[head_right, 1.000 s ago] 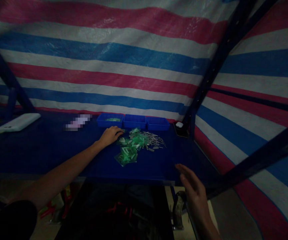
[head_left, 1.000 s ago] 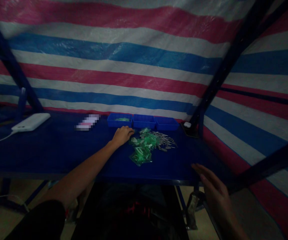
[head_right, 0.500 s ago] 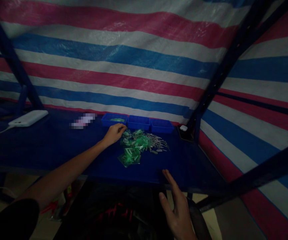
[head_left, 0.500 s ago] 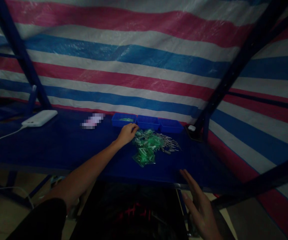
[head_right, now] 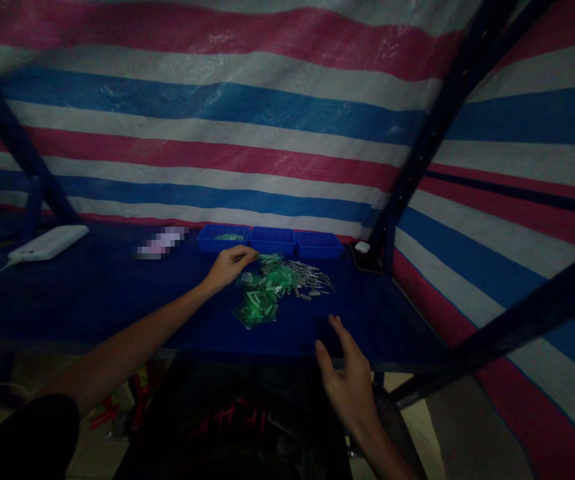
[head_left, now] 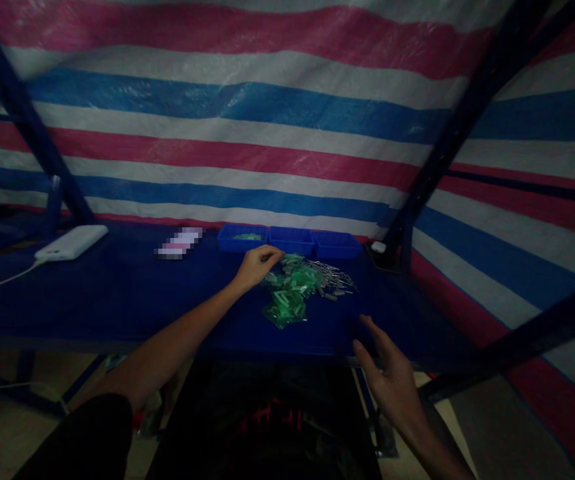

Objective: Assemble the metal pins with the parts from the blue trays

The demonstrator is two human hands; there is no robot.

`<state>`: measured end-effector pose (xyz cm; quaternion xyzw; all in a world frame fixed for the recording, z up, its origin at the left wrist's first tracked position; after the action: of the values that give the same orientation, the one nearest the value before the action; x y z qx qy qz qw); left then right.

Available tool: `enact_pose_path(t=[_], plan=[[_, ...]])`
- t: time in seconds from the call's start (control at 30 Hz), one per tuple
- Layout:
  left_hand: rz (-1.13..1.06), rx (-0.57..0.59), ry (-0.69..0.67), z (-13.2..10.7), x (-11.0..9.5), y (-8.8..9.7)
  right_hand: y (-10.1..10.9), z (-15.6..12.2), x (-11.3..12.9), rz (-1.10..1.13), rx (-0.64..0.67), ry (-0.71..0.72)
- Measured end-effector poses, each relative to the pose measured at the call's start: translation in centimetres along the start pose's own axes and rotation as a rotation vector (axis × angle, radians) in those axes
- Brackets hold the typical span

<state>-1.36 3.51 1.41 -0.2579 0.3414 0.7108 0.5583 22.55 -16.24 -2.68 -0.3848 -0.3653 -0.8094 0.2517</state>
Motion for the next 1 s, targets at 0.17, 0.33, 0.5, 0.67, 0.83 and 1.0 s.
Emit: enact_pose_path(t=[0.17,0.33,0.5,0.67,0.83,1.0], plan=[[0.104,0.039,-0.209,-0.8,-1.9,-0.2,-6.3,6.6,4.1,0.218,0.152,-0.010],[0.243,0.080,-0.407,-1.2,-2.0,-0.1,-16.0,13.4,6.1,0.529,0.282,-0.217],[0.249,0.035,-0.333,-0.5,-1.6,0.4,-18.9,15.6,6.9,0.450,0.029,0.017],[0.074,0.125,0.204,0.4,0.5,0.7,-17.3,13.4,6.8,0.334,0.018,0.194],[-0.183,0.078,0.485,0.5,1.6,0.6,-16.4,12.1,8.0,0.291,0.142,0.429],[-0.090,0.062,0.506,0.6,1.9,0.9,-16.8,11.8,8.5,0.201,0.207,0.621]])
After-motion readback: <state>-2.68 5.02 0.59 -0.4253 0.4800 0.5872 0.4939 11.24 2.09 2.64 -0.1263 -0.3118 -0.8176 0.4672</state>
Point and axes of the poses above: each hand's wrist, its own z-axis towards the middle knuckle, its own y-axis out of the back of the hand, x = y × z, the point moved 3 cm from there along z, towards the middle knuckle, and after that the axes turned 12 degrees about -x, right-handed, at the moved point
